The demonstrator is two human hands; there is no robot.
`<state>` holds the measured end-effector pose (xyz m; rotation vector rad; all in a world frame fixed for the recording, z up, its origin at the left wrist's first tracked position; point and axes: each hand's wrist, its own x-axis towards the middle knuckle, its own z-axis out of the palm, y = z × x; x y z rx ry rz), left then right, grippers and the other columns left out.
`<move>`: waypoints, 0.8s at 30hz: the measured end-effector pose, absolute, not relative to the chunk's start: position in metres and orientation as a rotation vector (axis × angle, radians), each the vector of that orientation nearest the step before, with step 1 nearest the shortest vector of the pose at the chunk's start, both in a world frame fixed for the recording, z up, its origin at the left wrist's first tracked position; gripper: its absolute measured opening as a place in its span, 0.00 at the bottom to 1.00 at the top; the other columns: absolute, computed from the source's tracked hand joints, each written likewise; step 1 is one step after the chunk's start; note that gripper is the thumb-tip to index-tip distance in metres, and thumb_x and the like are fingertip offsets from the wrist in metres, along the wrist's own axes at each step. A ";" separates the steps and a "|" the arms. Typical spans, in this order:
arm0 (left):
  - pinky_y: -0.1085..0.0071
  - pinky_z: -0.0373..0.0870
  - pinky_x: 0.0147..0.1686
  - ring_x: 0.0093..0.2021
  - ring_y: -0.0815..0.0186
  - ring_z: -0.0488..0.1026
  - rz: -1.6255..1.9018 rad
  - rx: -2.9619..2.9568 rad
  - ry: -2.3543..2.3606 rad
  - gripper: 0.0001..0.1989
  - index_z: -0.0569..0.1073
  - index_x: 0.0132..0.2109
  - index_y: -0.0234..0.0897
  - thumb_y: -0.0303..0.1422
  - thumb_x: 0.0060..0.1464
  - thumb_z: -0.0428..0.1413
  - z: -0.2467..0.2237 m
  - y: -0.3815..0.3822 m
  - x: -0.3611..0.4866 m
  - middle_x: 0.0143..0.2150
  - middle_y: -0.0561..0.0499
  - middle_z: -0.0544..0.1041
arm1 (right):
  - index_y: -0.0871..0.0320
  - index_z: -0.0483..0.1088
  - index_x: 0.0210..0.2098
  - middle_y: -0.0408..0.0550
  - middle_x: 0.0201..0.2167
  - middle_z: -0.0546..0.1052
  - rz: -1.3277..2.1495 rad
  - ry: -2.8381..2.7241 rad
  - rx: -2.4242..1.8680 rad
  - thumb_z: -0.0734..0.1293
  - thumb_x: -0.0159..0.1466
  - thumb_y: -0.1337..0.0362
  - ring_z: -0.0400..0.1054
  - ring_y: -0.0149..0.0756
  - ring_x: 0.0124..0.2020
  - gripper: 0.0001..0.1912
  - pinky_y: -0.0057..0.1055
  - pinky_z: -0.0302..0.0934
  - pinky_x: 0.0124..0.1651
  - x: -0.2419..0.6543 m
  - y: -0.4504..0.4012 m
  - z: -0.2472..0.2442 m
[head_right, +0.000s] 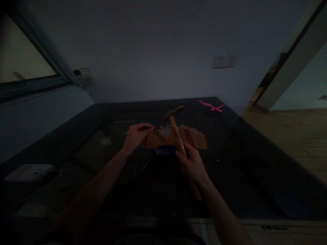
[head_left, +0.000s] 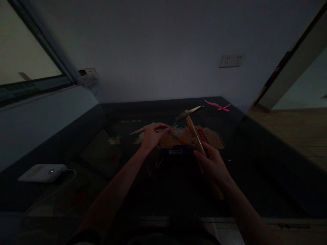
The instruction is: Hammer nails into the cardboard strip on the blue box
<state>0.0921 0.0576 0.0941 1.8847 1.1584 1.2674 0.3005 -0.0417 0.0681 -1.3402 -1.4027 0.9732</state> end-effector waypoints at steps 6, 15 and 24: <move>0.71 0.70 0.40 0.36 0.66 0.75 1.253 2.074 1.216 0.05 0.76 0.33 0.35 0.31 0.50 0.57 0.077 0.084 0.110 0.34 0.50 0.79 | 0.59 0.65 0.49 0.35 0.16 0.62 1.078 -1.291 -1.382 0.63 0.58 0.58 0.55 0.27 0.13 0.21 0.23 0.52 0.13 0.300 -0.041 0.073; 0.70 0.70 0.39 0.35 0.66 0.75 1.163 2.064 1.140 0.06 0.75 0.36 0.34 0.30 0.50 0.56 0.066 0.089 0.108 0.35 0.49 0.78 | 0.60 0.66 0.49 0.37 0.18 0.65 1.076 -1.269 -1.371 0.64 0.57 0.58 0.57 0.27 0.15 0.22 0.23 0.53 0.15 0.303 -0.037 0.066; 0.70 0.71 0.39 0.36 0.67 0.75 1.177 1.992 1.071 0.05 0.75 0.35 0.34 0.29 0.50 0.56 0.064 0.091 0.111 0.35 0.49 0.78 | 0.58 0.67 0.48 0.37 0.19 0.65 1.097 -1.314 -1.389 0.64 0.57 0.59 0.58 0.27 0.17 0.20 0.22 0.53 0.16 0.298 -0.040 0.070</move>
